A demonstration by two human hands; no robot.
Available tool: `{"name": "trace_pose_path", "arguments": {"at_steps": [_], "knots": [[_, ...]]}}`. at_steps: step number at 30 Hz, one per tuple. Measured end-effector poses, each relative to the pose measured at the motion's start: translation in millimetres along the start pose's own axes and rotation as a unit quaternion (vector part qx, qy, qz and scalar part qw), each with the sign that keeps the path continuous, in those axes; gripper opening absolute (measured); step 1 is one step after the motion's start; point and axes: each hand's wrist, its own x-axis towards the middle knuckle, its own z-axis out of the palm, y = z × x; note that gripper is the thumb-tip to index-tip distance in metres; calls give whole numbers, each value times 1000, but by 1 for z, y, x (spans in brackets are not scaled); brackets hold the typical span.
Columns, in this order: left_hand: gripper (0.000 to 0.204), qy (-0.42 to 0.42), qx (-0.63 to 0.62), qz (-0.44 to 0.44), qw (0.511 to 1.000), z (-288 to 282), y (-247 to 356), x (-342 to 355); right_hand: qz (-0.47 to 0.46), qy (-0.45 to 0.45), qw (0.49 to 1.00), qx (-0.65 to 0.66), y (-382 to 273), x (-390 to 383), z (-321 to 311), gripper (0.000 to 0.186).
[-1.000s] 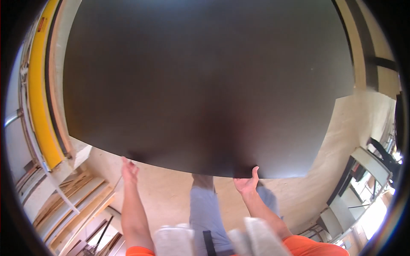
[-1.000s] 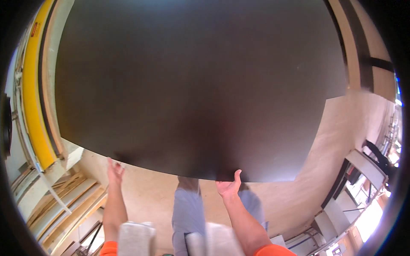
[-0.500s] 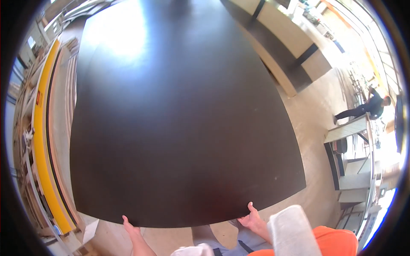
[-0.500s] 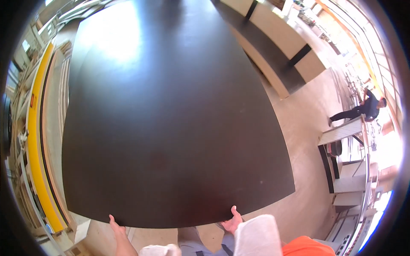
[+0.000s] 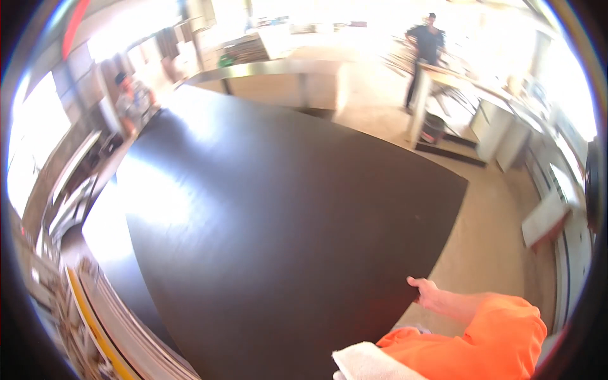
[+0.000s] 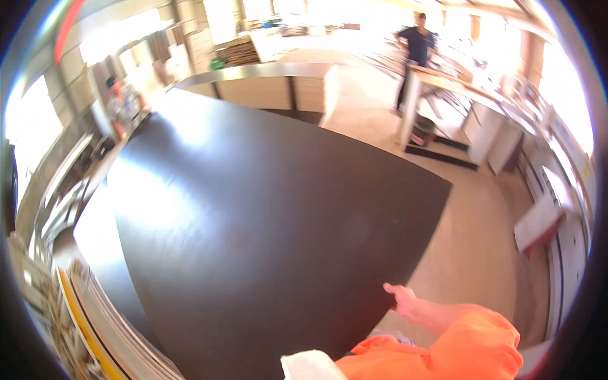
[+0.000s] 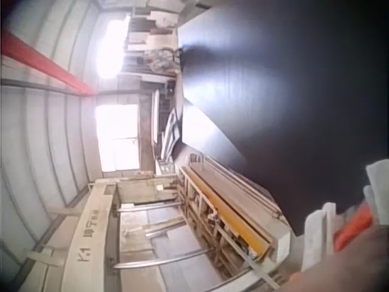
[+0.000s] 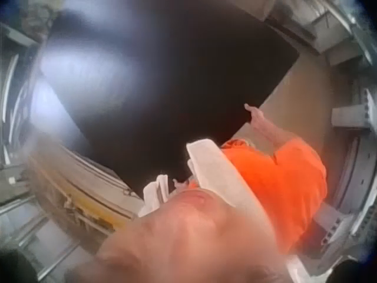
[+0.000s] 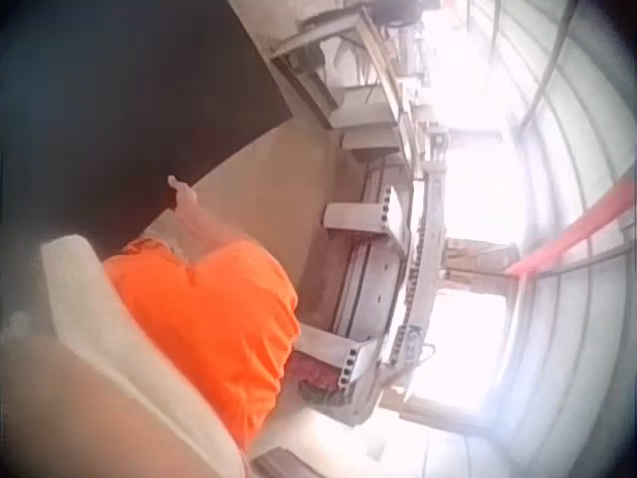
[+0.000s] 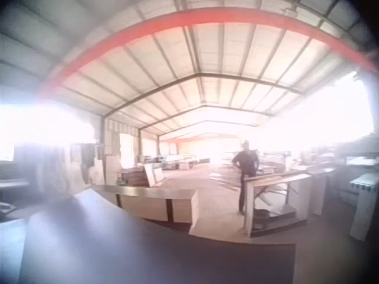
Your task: The person carries a large panel with a coworker to load it into a cutting machine, guides it through the machine to cut it, and then carries the cut panel to place it onto a stack.
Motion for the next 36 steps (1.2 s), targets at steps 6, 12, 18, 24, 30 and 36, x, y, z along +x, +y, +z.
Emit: {"name": "trace_pose_path", "arguments": {"at_steps": [6,12,18,24,30,36], "knots": [[42,-37,140,-22,989,21,-126,-86,-8,15,1000,-22,-26,-15,-161,28],[43,-59,229,-22,971,-23,-223,-168,-26,11,999,24,-5,-55,-330,28],[43,-54,230,-16,971,-137,-359,-261,-36,-12,999,9,45,-99,-514,28],[44,-4,140,29,990,-262,-471,-373,-1,20,1000,-11,96,-113,-690,25],[46,-15,-99,124,987,-408,-624,-498,3,-75,992,102,165,-124,-927,25],[41,130,-220,122,959,-570,-735,-575,36,-79,993,80,244,-181,-1082,21]]}}
